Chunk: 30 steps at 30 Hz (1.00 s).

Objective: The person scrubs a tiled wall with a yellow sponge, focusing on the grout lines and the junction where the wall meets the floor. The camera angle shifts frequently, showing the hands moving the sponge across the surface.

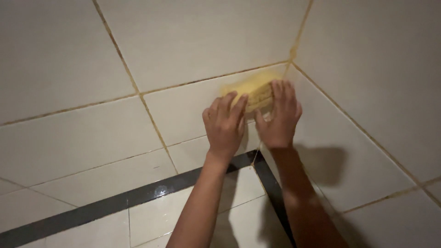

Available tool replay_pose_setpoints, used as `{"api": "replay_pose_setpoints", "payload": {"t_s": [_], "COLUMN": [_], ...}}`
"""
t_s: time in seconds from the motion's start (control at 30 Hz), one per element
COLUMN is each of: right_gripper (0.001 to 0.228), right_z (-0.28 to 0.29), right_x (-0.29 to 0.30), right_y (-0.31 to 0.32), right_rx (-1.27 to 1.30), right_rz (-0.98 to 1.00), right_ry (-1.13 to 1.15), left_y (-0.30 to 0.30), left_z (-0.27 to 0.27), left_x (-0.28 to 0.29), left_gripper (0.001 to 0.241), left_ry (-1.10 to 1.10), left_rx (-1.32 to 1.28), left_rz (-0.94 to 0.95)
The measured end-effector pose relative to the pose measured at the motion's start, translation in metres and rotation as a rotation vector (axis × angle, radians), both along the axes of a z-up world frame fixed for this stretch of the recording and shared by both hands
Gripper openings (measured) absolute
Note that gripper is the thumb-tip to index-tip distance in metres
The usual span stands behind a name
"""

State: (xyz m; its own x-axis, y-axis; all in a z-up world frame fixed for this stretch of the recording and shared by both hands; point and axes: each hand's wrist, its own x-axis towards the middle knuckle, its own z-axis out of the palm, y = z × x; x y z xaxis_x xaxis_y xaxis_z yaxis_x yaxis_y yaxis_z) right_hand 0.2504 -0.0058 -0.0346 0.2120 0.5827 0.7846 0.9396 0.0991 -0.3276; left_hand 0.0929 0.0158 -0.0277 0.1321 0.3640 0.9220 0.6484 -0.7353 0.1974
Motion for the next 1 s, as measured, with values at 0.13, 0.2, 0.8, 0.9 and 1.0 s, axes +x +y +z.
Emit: {"api": "replay_pose_setpoints", "payload": {"t_s": [0.13,0.2,0.8,0.9,1.0], "right_gripper": [0.097,0.098,0.078,0.078,0.077], "right_z": [0.016,0.008,-0.037,-0.050,-0.110], "right_x": [-0.008,-0.008,-0.041,-0.057,-0.059], "right_y": [0.002,0.006,0.018,0.018,0.030], "right_rx": [-0.026,-0.053,0.025,0.015,-0.026], "right_rz": [0.032,0.049,0.063,0.052,0.079], "right_ry": [-0.050,-0.077,0.017,0.023,0.009], "left_y": [0.002,0.007,0.013,0.008,0.018], "left_z": [0.007,-0.003,-0.023,-0.028,-0.073], "left_x": [-0.003,-0.003,-0.035,-0.055,-0.071], "left_gripper": [0.051,0.051,0.050,0.051,0.052], "left_ry": [0.005,0.005,-0.057,-0.043,0.036], "left_rx": [-0.019,-0.036,-0.032,-0.030,-0.037], "left_rz": [0.034,0.044,-0.005,0.003,0.009]}}
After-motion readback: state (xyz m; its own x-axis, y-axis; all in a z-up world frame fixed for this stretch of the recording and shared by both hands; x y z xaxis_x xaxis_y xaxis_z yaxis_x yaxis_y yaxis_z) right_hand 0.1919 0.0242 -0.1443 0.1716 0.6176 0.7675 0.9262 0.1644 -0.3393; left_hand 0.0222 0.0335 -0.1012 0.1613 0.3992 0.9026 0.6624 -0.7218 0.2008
